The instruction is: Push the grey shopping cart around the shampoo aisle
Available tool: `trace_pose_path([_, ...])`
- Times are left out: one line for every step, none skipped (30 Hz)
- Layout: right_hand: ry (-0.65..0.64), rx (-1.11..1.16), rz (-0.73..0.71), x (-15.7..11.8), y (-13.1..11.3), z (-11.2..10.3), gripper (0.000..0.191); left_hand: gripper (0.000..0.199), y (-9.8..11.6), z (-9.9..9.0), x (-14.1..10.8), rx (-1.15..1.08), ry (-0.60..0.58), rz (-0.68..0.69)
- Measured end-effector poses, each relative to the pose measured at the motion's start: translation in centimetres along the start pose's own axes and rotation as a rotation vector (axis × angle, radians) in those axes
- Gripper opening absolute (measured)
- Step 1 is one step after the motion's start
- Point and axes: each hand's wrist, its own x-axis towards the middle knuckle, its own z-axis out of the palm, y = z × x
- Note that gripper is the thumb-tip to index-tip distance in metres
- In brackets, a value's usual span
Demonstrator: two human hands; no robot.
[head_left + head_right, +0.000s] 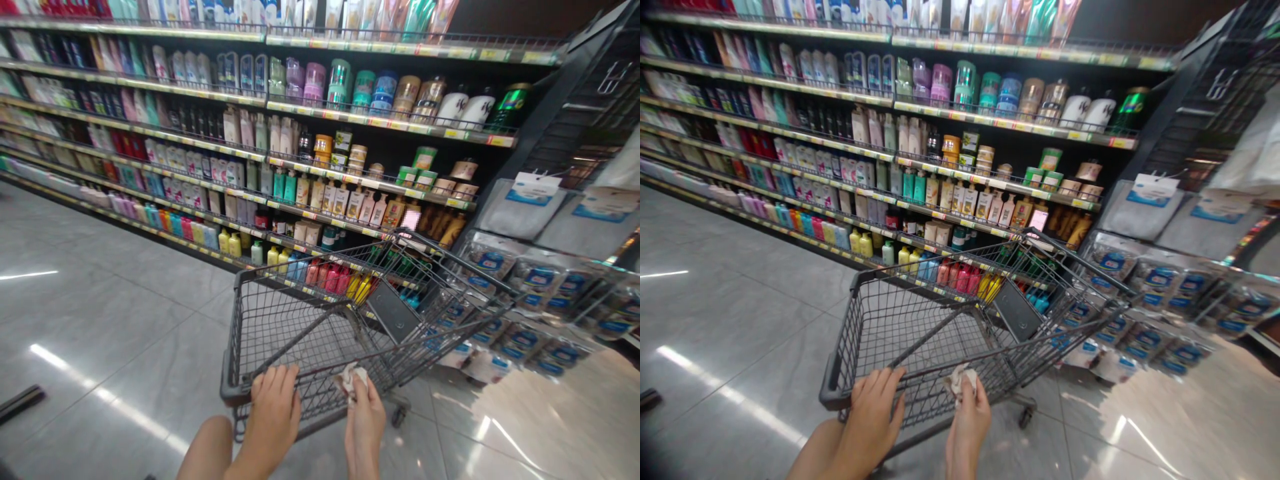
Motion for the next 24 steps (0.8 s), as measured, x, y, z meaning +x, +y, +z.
trace_pose_path([0.010,0.009,0.002,-0.2,-0.1,0.0,0.043,0.028,0.1,0.0,0.0,-0.009,-0.004,-0.005])
trace_pose_path([0.022,0.002,-0.005,-0.5,-0.1,0.0,0.045,0.028,0.2,-0.1,0.0,-0.018,-0.010,-0.011])
trace_pose_path([0.033,-0.024,-0.017,-0.8,0.1,-0.1,0.047,0.028,0.3,-0.1,0.0,-0.026,-0.018,-0.017])
trace_pose_path([0.045,-0.071,-0.032,-1.2,0.2,-0.1,0.050,0.028,0.4,-0.1,0.0,-0.032,-0.026,-0.024])
trace_pose_path([0.056,-0.141,-0.048,-1.4,0.4,-0.1,0.053,0.028,0.5,-0.2,0.0,-0.035,-0.035,-0.030])
trace_pose_path([0.063,-0.225,-0.066,-1.7,0.7,-0.1,0.055,0.028,0.6,-0.2,0.0,-0.037,-0.044,-0.036])
trace_pose_path([0.066,-0.312,-0.089,-1.9,0.9,0.0,0.056,0.028,0.7,-0.2,0.0,-0.039,-0.054,-0.040])
trace_pose_path([0.066,-0.390,-0.115,-2.1,1.2,0.0,0.056,0.028,0.7,-0.3,0.0,-0.042,-0.062,-0.040])
trace_pose_path([0.065,-0.451,-0.150,-2.3,1.4,0.1,0.055,0.027,0.7,-0.3,0.0,-0.045,-0.070,-0.041])
trace_pose_path([0.065,-0.493,-0.196,-2.4,1.6,0.2,0.055,0.027,0.8,-0.4,0.0,-0.050,-0.080,-0.042])
trace_pose_path([0.066,-0.518,-0.253,-2.4,1.9,0.2,0.054,0.027,0.8,-0.4,0.1,-0.055,-0.091,-0.043])
trace_pose_path([0.066,-0.533,-0.314,-2.4,2.2,0.3,0.053,0.028,0.8,-0.5,0.1,-0.058,-0.102,-0.046])
trace_pose_path([0.059,-0.545,-0.374,-2.4,2.6,0.2,0.052,0.028,0.8,-0.5,0.1,-0.059,-0.113,-0.050])
trace_pose_path([0.045,-0.555,-0.426,-2.4,3.0,0.2,0.051,0.028,0.8,-0.6,0.1,-0.058,-0.123,-0.053])
trace_pose_path([0.029,-0.563,-0.466,-2.4,3.5,0.0,0.049,0.029,0.7,-0.6,0.2,-0.054,-0.132,-0.054])
trace_pose_path([0.012,-0.570,-0.492,-2.3,4.0,-0.2,0.047,0.029,0.7,-0.7,0.2,-0.050,-0.139,-0.053])
trace_pose_path([-0.003,-0.576,-0.510,-2.3,4.5,-0.4,0.045,0.029,0.7,-0.7,0.2,-0.045,-0.141,-0.051])
trace_pose_path([-0.017,-0.582,-0.524,-2.3,5.0,-0.7,0.043,0.028,0.7,-0.7,0.2,-0.042,-0.139,-0.048])
trace_pose_path([-0.030,-0.588,-0.540,-2.2,5.4,-1.1,0.042,0.028,0.7,-0.7,0.2,-0.041,-0.134,-0.044])
trace_pose_path([-0.045,-0.597,-0.558,-2.2,5.7,-1.4,0.040,0.028,0.7,-0.7,0.2,-0.041,-0.128,-0.040])
trace_pose_path([-0.062,-0.610,-0.578,-2.1,5.9,-1.6,0.040,0.028,0.7,-0.7,0.2,-0.043,-0.121,-0.040])
trace_pose_path([-0.081,-0.628,-0.598,-2.0,6.1,-1.9,0.039,0.027,0.8,-0.8,0.2,-0.045,-0.117,-0.041])
trace_pose_path([-0.100,-0.648,-0.616,-2.0,6.2,-2.1,0.038,0.027,0.8,-0.8,0.2,-0.048,-0.116,-0.044])
trace_pose_path([-0.116,-0.668,-0.633,-1.9,6.1,-2.2,0.038,0.027,0.8,-0.8,0.3,-0.049,-0.118,-0.046])
